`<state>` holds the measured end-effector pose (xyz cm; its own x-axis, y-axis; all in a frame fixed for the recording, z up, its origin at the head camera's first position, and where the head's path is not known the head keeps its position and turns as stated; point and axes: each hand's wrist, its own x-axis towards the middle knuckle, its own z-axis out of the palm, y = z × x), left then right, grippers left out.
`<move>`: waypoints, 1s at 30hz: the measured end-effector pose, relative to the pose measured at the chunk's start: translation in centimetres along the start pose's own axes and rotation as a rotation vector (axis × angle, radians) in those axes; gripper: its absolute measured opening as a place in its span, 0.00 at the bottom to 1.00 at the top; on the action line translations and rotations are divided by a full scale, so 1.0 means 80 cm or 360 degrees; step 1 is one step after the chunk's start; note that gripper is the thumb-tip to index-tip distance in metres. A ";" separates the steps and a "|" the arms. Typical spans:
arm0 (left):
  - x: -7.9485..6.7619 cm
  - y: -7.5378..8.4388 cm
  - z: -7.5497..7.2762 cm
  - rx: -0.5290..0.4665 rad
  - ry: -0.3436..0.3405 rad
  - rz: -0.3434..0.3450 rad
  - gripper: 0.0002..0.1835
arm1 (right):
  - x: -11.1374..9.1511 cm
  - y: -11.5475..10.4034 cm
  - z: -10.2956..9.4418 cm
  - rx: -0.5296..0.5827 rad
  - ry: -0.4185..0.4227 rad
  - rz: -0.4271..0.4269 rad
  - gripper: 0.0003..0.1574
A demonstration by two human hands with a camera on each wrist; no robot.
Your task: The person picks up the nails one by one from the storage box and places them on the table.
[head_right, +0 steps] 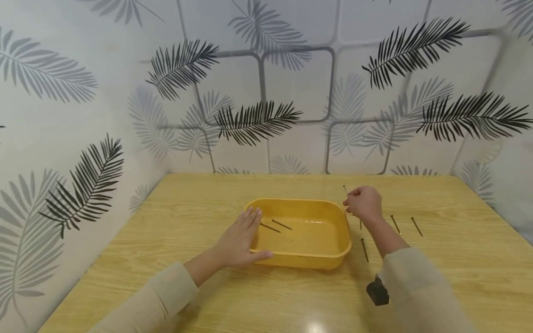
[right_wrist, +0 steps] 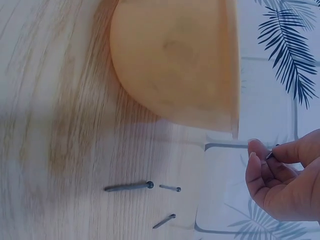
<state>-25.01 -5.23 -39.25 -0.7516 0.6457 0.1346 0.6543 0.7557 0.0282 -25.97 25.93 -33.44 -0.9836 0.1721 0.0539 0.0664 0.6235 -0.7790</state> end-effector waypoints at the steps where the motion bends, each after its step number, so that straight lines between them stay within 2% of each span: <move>1: 0.000 0.000 0.000 0.0001 0.0000 0.0000 0.53 | -0.001 0.001 -0.001 0.0004 -0.0003 0.0004 0.22; 8: 0.000 0.000 -0.001 -0.0012 -0.0001 0.0002 0.53 | -0.004 0.015 -0.011 0.0017 -0.0042 0.0026 0.23; 18: 0.000 0.000 0.000 0.0013 0.0010 0.0009 0.53 | -0.010 0.032 -0.023 -0.0021 -0.0032 0.0033 0.24; 30: 0.001 0.000 -0.001 -0.0005 0.0018 0.0015 0.53 | -0.014 0.055 -0.035 -0.0027 -0.0084 0.0138 0.25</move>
<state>-25.03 -5.19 -39.18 -0.7446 0.6514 0.1459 0.6614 0.7494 0.0299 -24.10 30.60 -35.19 -0.9814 0.1862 -0.0467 0.1543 0.6208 -0.7686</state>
